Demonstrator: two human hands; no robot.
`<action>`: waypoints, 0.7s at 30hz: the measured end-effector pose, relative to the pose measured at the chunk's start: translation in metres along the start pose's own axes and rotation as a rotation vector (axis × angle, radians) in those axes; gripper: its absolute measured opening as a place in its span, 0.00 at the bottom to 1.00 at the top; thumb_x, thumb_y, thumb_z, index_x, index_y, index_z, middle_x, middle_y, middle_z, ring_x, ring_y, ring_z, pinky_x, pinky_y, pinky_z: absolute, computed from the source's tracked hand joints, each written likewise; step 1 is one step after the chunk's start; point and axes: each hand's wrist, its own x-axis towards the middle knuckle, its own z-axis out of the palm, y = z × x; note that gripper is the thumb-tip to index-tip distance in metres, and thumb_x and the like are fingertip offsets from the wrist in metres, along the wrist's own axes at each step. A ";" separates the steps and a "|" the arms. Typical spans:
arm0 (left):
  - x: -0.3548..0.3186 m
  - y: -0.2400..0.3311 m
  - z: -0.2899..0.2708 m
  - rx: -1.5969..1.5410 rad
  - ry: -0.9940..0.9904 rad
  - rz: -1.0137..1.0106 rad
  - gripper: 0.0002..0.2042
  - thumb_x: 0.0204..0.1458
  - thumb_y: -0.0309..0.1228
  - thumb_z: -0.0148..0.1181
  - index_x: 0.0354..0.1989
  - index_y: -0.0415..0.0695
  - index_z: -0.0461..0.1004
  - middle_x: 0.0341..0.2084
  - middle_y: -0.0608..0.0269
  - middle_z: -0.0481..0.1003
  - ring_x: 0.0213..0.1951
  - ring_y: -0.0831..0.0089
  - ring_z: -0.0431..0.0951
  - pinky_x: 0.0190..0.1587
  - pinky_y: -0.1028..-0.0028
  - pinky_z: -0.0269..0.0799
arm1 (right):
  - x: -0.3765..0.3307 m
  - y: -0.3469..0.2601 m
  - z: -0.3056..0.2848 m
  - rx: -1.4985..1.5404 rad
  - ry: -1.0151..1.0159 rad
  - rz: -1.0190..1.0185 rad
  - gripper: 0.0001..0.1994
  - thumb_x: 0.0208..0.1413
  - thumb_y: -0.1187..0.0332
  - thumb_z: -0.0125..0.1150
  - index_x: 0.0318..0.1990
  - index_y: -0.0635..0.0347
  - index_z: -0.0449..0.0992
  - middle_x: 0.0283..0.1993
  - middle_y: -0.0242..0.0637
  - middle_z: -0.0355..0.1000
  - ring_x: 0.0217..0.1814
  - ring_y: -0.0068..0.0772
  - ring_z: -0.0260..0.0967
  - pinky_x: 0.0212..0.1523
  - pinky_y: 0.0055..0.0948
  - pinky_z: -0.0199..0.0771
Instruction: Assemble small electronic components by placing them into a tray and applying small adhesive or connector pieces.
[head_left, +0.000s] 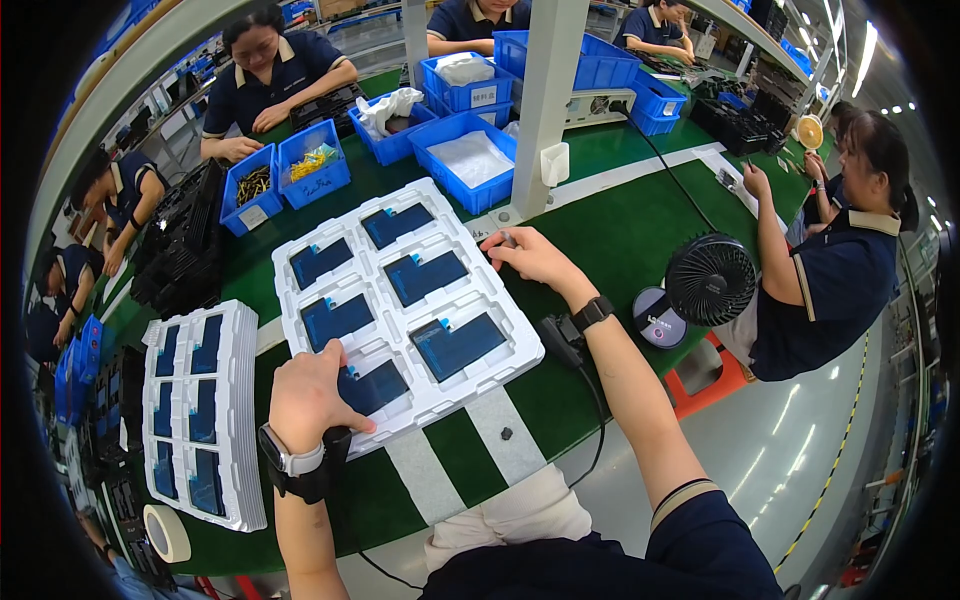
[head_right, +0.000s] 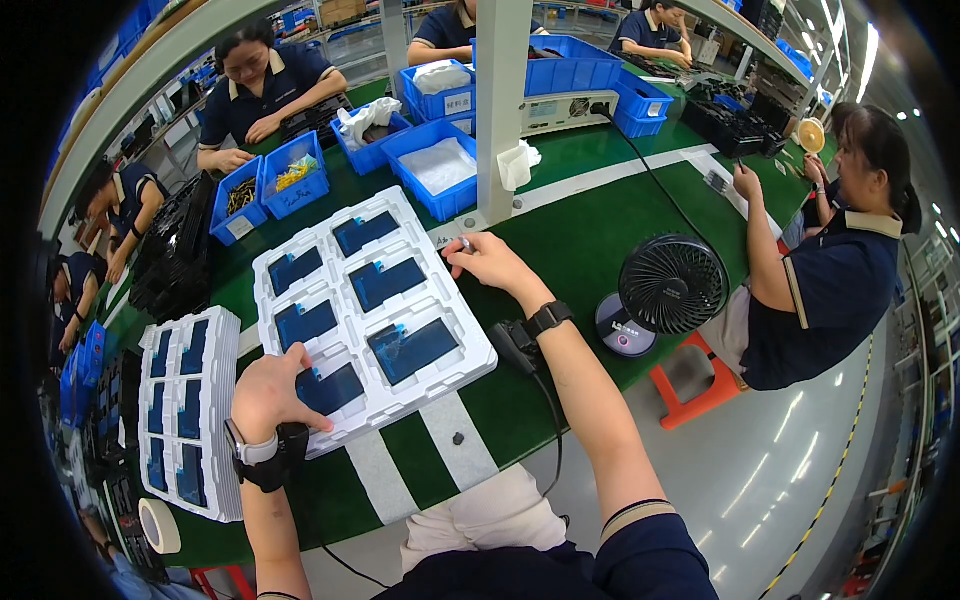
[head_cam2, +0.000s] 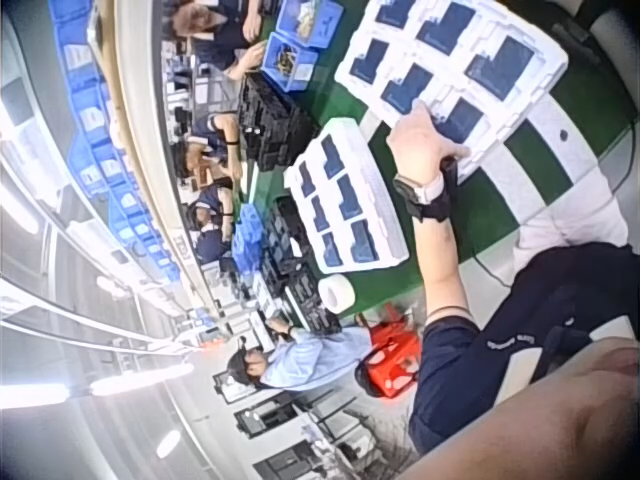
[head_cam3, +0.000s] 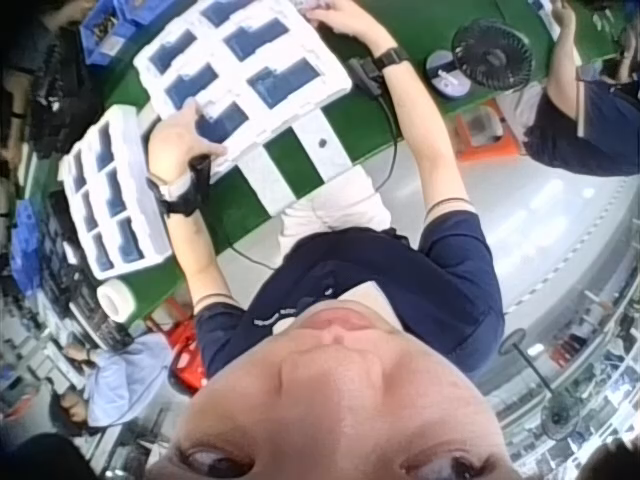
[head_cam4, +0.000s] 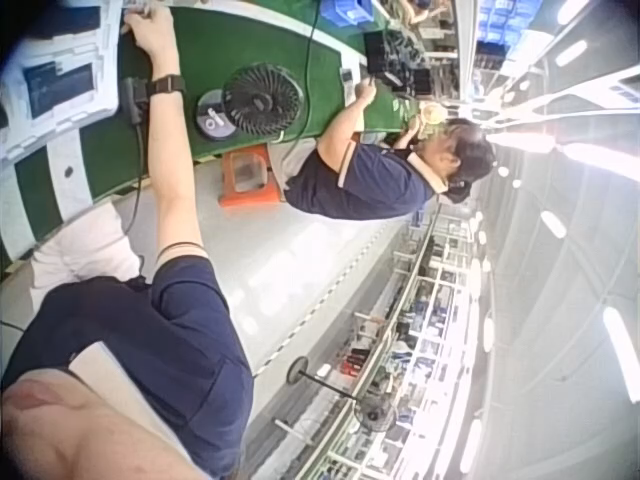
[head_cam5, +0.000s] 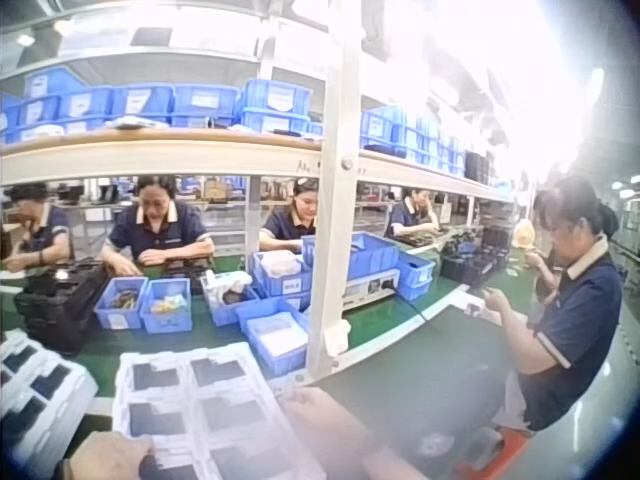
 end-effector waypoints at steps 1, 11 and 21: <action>0.000 0.000 0.000 0.000 0.000 0.000 0.37 0.09 0.46 0.74 0.33 0.43 0.65 0.26 0.54 0.74 0.32 0.57 0.74 0.36 0.69 0.68 | 0.001 0.001 0.000 0.001 -0.001 -0.001 0.12 0.47 0.66 0.53 0.37 0.64 0.72 0.23 0.29 0.71 0.20 0.16 0.58 0.18 0.17 0.58; 0.001 0.001 -0.001 -0.005 -0.019 -0.011 0.37 0.08 0.45 0.74 0.32 0.43 0.65 0.25 0.53 0.74 0.31 0.57 0.74 0.35 0.69 0.67 | 0.000 -0.001 0.000 -0.010 0.000 0.007 0.12 0.47 0.66 0.53 0.37 0.63 0.72 0.23 0.29 0.71 0.19 0.16 0.59 0.18 0.17 0.58; 0.001 -0.004 0.006 0.032 0.069 0.051 0.35 0.08 0.47 0.73 0.30 0.45 0.65 0.20 0.59 0.72 0.28 0.62 0.74 0.30 0.69 0.69 | -0.001 -0.002 0.001 0.006 0.011 0.004 0.10 0.49 0.67 0.52 0.37 0.61 0.72 0.21 0.25 0.67 0.15 0.12 0.50 0.13 0.14 0.48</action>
